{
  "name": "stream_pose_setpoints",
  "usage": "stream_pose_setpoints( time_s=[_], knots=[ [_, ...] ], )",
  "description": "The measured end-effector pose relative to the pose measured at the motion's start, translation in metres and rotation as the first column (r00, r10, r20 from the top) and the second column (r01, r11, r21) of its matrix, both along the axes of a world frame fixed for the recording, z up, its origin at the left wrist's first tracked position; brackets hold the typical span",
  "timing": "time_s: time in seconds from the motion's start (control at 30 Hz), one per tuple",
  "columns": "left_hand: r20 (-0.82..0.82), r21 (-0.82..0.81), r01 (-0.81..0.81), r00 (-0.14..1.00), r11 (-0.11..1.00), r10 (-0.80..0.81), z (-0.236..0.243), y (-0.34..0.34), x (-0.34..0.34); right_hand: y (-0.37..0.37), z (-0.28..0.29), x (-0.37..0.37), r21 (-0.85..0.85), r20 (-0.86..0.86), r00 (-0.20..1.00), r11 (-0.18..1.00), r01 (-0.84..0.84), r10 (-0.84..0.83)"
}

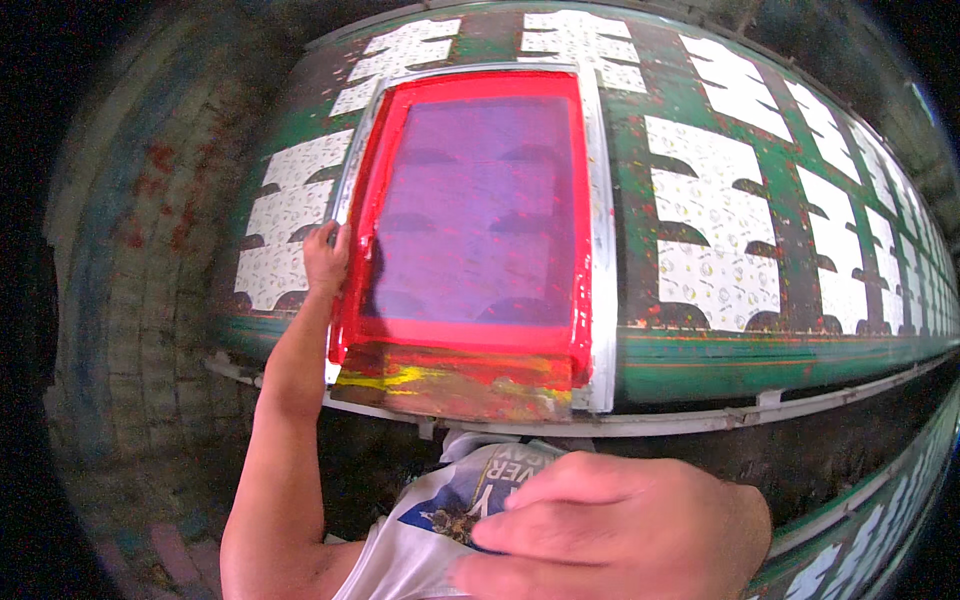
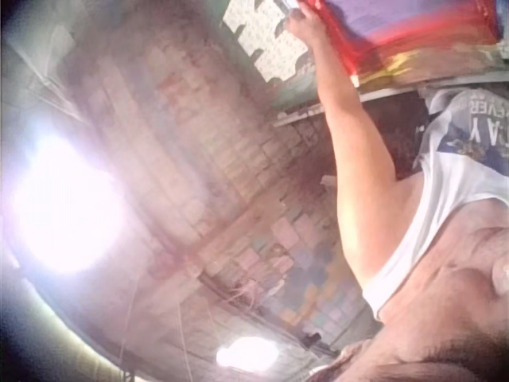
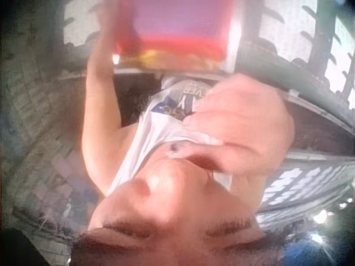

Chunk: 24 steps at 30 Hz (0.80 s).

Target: The person performs screen printing by repeatedly placing a red-framed screen over patterned sheets on a long table and using a squeegee to pull purple ink across the mesh. The person lifts the screen, moves to the next sheet, and repeats the process along the table.

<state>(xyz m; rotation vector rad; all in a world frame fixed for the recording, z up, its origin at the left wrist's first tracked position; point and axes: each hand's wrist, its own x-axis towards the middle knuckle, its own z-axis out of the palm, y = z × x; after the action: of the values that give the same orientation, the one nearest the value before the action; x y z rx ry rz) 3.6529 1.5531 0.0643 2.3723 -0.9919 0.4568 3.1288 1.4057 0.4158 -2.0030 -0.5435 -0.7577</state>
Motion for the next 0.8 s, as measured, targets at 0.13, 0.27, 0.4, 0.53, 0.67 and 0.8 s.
stream_pose_setpoints(
  time_s=[0.13,0.27,0.4,0.53,0.67,0.8],
  knots=[
    [-0.080,0.022,-0.028,0.996,0.999,0.029,-0.004,0.002,0.008,-0.020,-0.014,0.002,-0.143,0.149,0.989,0.990,-0.003,0.024],
    [-0.097,-0.038,0.024,0.995,0.999,-0.028,-0.003,0.000,0.009,-0.009,-0.043,0.003,-0.162,-0.123,0.990,0.985,0.052,-0.073],
    [-0.047,0.029,0.056,0.997,0.998,-0.055,0.000,0.004,0.008,-0.028,-0.115,0.010,-0.167,-0.343,0.850,0.916,0.365,-0.401],
    [-0.050,-0.009,0.104,0.993,0.994,-0.105,-0.006,0.012,0.016,-0.045,-0.208,-0.010,-0.315,-0.612,0.244,0.515,0.797,-0.752],
    [-0.335,-0.154,0.068,0.935,0.986,-0.117,-0.014,0.017,0.025,-0.047,-0.274,-0.030,-0.106,-0.825,0.157,0.422,0.900,-0.543],
    [-0.426,-0.267,0.063,0.887,0.962,-0.176,-0.016,0.015,0.025,-0.042,-0.290,-0.032,0.063,-0.887,0.233,0.396,0.916,-0.398]
  ],
)
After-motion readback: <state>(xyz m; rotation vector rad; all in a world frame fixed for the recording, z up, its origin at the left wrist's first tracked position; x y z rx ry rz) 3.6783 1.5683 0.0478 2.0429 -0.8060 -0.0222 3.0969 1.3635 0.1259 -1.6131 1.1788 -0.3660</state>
